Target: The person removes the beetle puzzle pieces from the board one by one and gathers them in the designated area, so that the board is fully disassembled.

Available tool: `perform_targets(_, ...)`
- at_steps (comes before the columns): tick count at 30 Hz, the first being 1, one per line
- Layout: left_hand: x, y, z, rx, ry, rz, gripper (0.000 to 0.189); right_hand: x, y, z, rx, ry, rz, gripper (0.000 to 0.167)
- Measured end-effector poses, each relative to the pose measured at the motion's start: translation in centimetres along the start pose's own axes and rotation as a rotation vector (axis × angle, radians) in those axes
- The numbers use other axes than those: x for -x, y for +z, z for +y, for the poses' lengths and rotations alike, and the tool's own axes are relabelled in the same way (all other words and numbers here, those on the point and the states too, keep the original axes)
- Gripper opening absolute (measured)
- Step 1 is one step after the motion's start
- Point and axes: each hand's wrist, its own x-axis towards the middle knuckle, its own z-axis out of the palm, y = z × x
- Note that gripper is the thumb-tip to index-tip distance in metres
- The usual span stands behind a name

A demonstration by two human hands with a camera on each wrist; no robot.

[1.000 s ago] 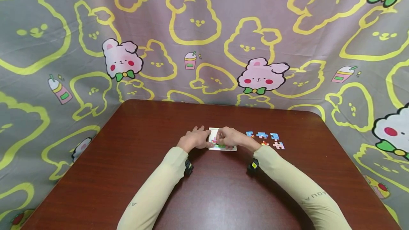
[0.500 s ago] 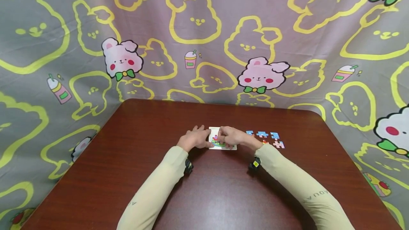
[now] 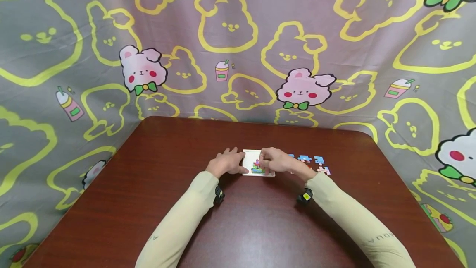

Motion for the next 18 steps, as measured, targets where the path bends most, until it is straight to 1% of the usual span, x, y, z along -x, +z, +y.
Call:
perform_targets(5, 0.1, 0.0, 0.0, 0.005, 0.001, -0.001, 0.071, 1.4, -0.8, 0.4, 0.028, -0.018, 0.021, 0.007)
perform_targets(12, 0.4, -0.1, 0.0, 0.007, 0.013, -0.016, 0.072, 2.8, -1.5, 1.6, 0.026, -0.039, -0.002, 0.005)
perform_targets(18, 0.6, -0.1, 0.0, 0.015, 0.021, -0.015, 0.071, 3.9, -2.1, 1.9, 0.035, -0.01, 0.019, 0.004)
